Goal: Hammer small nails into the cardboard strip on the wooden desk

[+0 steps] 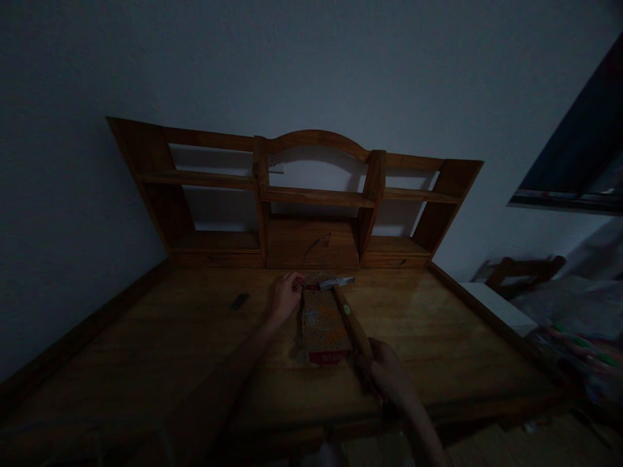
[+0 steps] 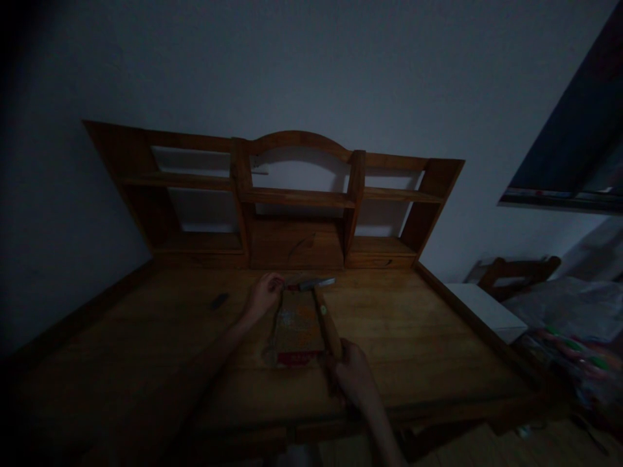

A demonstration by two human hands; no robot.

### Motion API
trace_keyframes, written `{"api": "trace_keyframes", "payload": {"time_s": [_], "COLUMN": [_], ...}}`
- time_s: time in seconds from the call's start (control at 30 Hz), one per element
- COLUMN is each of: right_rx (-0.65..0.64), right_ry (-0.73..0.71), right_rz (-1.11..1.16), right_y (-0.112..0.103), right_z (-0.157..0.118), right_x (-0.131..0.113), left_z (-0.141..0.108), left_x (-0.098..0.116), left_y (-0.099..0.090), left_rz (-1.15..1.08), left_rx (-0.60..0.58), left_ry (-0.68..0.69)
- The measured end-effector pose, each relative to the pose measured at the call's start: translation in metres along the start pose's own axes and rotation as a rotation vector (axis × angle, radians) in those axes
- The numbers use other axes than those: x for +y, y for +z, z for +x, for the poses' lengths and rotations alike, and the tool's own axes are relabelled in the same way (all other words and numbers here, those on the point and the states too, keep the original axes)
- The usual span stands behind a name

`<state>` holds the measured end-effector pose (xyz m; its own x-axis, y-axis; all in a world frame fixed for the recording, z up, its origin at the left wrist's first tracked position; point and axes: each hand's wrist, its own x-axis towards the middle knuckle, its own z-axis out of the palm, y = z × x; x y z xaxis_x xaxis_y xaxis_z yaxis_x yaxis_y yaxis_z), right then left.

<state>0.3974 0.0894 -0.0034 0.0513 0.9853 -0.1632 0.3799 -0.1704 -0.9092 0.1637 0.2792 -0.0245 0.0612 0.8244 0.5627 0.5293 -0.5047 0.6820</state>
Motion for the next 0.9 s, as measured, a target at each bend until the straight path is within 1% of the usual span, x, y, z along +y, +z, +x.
{"api": "trace_keyframes", "payload": {"time_s": [0.2, 0.33, 0.47, 0.6, 0.7, 0.9], "right_rx": [-0.015, 0.013, -0.001, -0.006, 0.0, -0.022], "right_ry": [-0.009, -0.003, 0.01, 0.01, -0.003, 0.018], "right_rz": [-0.01, -0.037, 0.005, 0.02, 0.017, 0.061], "right_y": [-0.0003, -0.0013, -0.0006, 0.0002, 0.0002, 0.001], "right_z": [-0.0008, -0.0013, 0.0016, 0.0026, 0.0006, -0.0009], "right_x": [-0.0014, -0.0025, 0.0024, 0.0057, 0.0029, -0.0012], "left_z": [-0.0015, -0.0016, -0.0011, -0.0015, -0.0014, -0.0004], "left_x": [-0.0019, 0.0, 0.0037, 0.0061, 0.005, 0.0007], "left_y": [0.0, -0.0001, -0.0008, -0.0027, -0.0028, -0.0003], "left_rz": [0.004, 0.02, 0.035, 0.036, 0.023, 0.03], "left_rx": [0.006, -0.004, -0.011, -0.003, -0.006, 0.009], "left_ry": [0.011, -0.005, -0.035, -0.005, 0.003, -0.006]}}
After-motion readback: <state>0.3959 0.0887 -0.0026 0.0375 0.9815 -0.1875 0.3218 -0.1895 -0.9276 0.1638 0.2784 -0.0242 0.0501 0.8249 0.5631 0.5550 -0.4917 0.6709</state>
